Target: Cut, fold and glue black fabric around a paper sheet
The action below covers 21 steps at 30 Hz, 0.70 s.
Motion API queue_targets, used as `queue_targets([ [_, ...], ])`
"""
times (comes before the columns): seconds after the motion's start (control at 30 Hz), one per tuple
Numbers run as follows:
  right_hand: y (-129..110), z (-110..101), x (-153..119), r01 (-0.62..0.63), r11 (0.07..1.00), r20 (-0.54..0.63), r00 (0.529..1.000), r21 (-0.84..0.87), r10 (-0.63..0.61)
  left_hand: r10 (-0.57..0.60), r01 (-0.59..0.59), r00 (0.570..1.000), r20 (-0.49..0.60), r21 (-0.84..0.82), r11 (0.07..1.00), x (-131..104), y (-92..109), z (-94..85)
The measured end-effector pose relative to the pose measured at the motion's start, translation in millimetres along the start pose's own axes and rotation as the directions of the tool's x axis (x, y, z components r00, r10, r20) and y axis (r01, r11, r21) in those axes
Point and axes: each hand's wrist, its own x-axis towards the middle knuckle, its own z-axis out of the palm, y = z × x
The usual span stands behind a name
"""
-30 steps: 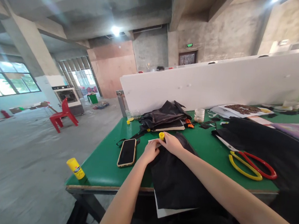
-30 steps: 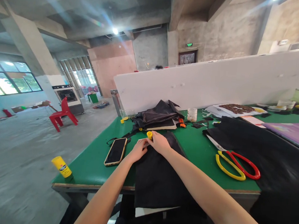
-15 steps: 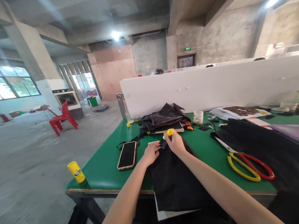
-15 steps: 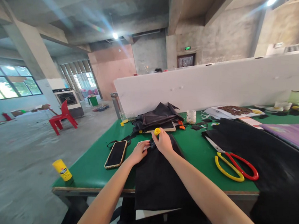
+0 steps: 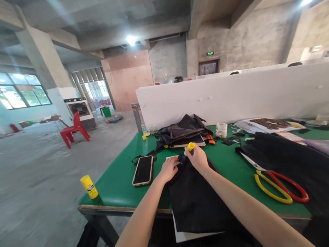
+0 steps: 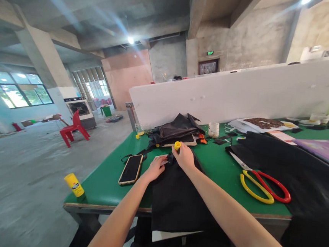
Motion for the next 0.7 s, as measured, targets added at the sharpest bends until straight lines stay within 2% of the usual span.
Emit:
queue_targets([
  [0.17, -6.1, 6.4, -3.4, 0.105, 0.991, 0.13, 0.985, 0.086, -0.116, -0.008, 0.008, 1.0, 0.0, -0.013, 1.0, -0.7, -1.0, -0.1],
  [0.23, -4.8, 10.5, -2.4, 0.097, 0.991, 0.138, 0.984, 0.091, -0.109, -0.009, 0.009, 1.0, 0.005, -0.017, 1.0, -0.8, -1.0, -0.2],
  [0.33, 1.0, 11.0, 0.3, 0.035, 0.996, 0.066, 0.997, 0.079, -0.04, -0.006, 0.006, 1.0, 0.013, -0.018, 1.0, -0.6, -0.2, -0.3],
  [0.47, 13.4, -0.8, 6.5, -0.048, 0.992, -0.078, 0.995, 0.115, 0.058, 0.004, -0.004, 1.0, 0.002, -0.022, 1.0, -0.2, -0.7, 0.8],
  [0.6, 36.3, -17.5, 19.8, -0.139, 0.961, -0.23, 0.953, 0.24, 0.195, 0.016, -0.017, 1.0, -0.025, -0.03, 0.999, -0.3, -3.9, 2.7],
  [0.7, 65.2, -26.9, 27.8, -0.196, 0.916, -0.277, 0.913, 0.35, 0.301, 0.03, -0.032, 0.999, -0.039, -0.041, 0.999, -1.4, -6.0, 2.6],
])
